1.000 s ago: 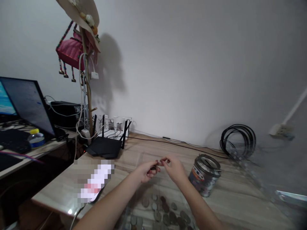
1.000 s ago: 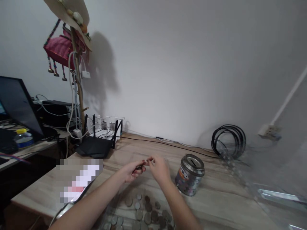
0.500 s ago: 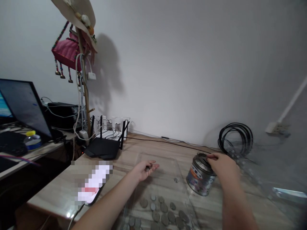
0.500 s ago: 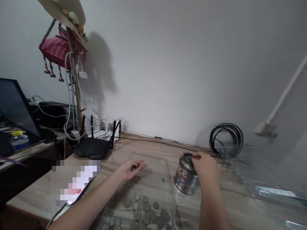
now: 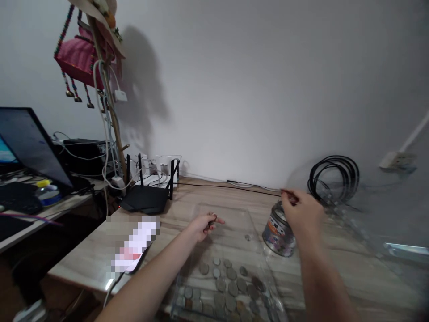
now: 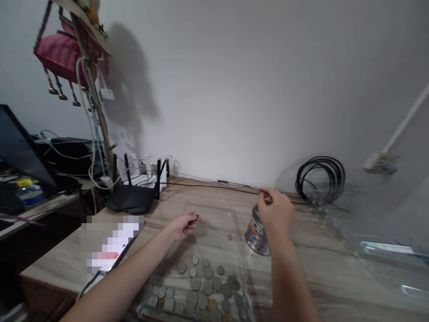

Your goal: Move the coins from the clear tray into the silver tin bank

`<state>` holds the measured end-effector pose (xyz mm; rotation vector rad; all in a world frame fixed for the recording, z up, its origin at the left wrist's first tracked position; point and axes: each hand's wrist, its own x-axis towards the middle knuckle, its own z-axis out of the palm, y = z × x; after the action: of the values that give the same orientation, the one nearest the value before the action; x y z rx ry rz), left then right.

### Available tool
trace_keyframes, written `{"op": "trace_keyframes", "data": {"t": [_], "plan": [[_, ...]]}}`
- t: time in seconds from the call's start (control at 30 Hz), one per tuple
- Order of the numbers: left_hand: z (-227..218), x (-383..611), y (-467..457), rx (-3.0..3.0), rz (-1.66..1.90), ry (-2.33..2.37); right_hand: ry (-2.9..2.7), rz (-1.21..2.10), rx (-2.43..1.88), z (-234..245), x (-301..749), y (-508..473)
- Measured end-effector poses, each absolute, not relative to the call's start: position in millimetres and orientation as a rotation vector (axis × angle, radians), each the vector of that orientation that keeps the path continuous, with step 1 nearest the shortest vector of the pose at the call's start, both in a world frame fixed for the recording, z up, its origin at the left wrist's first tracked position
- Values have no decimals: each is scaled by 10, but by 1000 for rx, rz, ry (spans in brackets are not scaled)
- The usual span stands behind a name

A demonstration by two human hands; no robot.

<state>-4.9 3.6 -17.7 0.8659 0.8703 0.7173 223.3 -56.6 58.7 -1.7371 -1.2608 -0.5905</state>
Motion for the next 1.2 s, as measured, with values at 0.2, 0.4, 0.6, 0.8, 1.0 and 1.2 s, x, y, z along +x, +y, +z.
{"op": "trace_keyframes", "data": {"t": [0.2,0.4,0.6,0.8,1.0,1.2], "plan": [[-193,-51,47,922,802,865,-1928,128,-1504,330,1688,-379],[-182,-57,45,898,767,812,-2151,199,-1550,152,1358,-344],[-176,-36,7,942,684,851,-2030,15,-1818,212,1193,-459],[-113,-40,-2,755,598,858,-1489,-245,-1920,476,1694,-505],[-90,-44,-12,711,641,850,-946,-361,-2296,778,2514,-801],[-95,-35,-27,809,670,850,-1113,-258,-2403,748,2483,-772]]}}
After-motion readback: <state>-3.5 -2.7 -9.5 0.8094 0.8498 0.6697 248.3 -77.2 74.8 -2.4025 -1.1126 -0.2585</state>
